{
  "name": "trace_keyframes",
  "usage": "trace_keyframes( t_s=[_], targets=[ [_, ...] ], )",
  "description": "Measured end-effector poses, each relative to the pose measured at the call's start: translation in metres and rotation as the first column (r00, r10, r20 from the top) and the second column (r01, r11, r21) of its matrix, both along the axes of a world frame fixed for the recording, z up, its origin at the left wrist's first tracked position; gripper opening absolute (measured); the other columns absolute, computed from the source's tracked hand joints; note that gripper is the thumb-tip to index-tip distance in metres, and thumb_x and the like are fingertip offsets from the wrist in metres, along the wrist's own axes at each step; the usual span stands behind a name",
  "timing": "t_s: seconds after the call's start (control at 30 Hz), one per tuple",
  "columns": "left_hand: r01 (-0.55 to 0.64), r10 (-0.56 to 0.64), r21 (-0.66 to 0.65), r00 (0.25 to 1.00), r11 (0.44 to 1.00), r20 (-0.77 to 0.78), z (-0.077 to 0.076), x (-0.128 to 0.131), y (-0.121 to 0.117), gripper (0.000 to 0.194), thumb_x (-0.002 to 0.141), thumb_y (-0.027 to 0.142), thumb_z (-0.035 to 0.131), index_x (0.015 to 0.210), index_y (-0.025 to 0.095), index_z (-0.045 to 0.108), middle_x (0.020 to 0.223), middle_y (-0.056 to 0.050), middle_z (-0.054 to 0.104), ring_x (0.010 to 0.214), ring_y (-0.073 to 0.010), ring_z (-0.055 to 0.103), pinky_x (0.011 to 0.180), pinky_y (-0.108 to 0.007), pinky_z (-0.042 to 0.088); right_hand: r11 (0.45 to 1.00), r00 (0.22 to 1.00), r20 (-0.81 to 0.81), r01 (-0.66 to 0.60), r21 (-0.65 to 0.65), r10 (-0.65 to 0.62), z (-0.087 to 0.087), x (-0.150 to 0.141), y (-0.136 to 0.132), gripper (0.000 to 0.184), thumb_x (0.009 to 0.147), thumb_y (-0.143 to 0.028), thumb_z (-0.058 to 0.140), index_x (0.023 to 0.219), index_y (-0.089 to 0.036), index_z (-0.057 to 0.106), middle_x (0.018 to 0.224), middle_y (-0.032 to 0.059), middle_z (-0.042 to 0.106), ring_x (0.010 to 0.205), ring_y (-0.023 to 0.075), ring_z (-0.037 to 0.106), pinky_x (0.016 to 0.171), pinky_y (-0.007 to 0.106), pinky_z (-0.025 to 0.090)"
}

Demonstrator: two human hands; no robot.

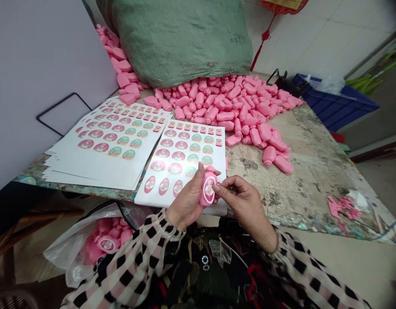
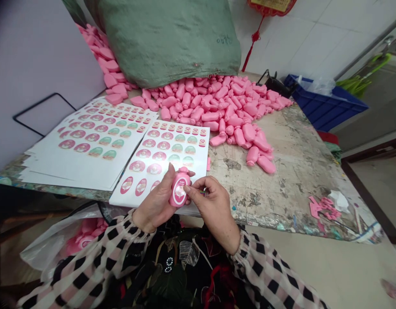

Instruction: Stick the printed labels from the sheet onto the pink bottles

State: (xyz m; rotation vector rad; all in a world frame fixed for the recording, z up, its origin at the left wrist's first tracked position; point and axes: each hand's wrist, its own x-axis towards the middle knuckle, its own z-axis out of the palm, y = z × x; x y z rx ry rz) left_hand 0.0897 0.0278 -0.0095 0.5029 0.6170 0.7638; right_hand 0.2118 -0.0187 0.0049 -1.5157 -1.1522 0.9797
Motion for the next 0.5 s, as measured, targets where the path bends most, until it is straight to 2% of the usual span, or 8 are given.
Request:
trace_keyframes(
  t_s=[0.17,0.27,0.4,0.5],
  targets=[
    [-0.028,0.031,0.046,0.998,0.999,-0.051,-0.005,0.002,-0.002,0.051,0.070,0.066,0.052,0.089,0.018,0.052,0.070,0.003,0.049,0.059,-0.0087,0.050,0.052,-0.021,0.039,0.999,1.000,0.010,0.016,-0.032,-0.016,-0.003,0.001,0.000,0.022,0.073,-0.040,0.066,0.070,-0.020,0.058,0.060,-0.0018,0.062,0.054,0.0127,0.056,0.052,0.024,0.044],
    [-0.049,0.052,0.059,0.997,0.997,-0.051,-0.004,0.002,-0.004,0.047,0.073,0.062,0.054,0.090,0.019,0.051,0.071,0.003,0.049,0.059,-0.0087,0.049,0.054,-0.022,0.040,0.999,1.000,0.023,0.016,-0.036,-0.015,-0.005,0.002,0.000,0.022,0.072,-0.040,0.067,0.068,-0.019,0.058,0.061,-0.0017,0.062,0.055,0.0127,0.056,0.052,0.024,0.043],
    [-0.045,0.051,0.088,0.996,0.995,-0.066,0.001,-0.001,-0.006,0.029,0.075,0.041,0.064,0.091,0.019,0.053,0.075,0.003,0.050,0.065,-0.0080,0.050,0.061,-0.022,0.042,0.999,0.997,0.080,0.024,-0.038,-0.021,-0.008,0.003,-0.002,0.024,0.074,-0.042,0.065,0.069,-0.019,0.058,0.065,-0.0005,0.063,0.060,0.0135,0.057,0.056,0.025,0.043],
    [-0.066,0.082,0.120,0.988,0.991,-0.133,0.004,-0.003,-0.008,0.029,0.072,0.027,0.069,0.097,0.020,0.056,0.080,0.003,0.054,0.070,-0.0074,0.050,0.066,-0.020,0.041,0.999,0.991,0.128,0.032,-0.034,-0.028,-0.012,0.003,-0.004,0.025,0.074,-0.043,0.064,0.070,-0.020,0.059,0.068,-0.0001,0.063,0.062,0.0139,0.056,0.055,0.025,0.042]
  ],
)
